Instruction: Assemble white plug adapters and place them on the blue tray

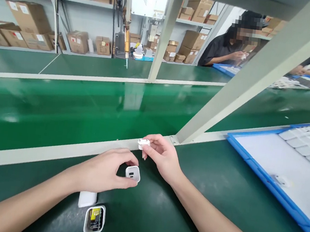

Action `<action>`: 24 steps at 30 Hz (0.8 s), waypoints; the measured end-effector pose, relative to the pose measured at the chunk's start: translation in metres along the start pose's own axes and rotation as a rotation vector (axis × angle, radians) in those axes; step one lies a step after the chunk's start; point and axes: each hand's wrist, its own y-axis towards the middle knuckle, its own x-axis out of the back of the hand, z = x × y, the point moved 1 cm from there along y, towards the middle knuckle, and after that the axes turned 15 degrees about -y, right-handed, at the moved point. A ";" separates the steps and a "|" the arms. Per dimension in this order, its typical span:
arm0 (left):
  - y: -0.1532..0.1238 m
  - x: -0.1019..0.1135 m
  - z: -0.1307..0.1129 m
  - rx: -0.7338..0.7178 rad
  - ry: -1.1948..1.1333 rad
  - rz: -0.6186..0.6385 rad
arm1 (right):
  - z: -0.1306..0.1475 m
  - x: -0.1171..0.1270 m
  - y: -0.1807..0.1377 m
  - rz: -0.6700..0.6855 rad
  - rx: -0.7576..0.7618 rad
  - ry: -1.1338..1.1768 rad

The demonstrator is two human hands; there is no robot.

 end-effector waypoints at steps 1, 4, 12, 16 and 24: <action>-0.002 0.000 0.001 0.000 -0.007 0.010 | 0.000 0.000 -0.001 0.008 -0.005 0.014; -0.003 -0.001 0.005 -0.022 -0.032 0.036 | 0.003 -0.002 -0.003 0.047 -0.031 0.100; 0.000 0.000 0.014 -0.085 -0.164 0.022 | 0.011 -0.008 -0.007 0.250 -0.164 0.380; 0.001 -0.001 0.021 -0.099 -0.225 0.014 | 0.008 -0.008 -0.008 0.280 -0.160 0.412; 0.002 -0.001 0.029 -0.093 -0.232 0.027 | 0.004 -0.008 -0.008 0.259 -0.195 0.513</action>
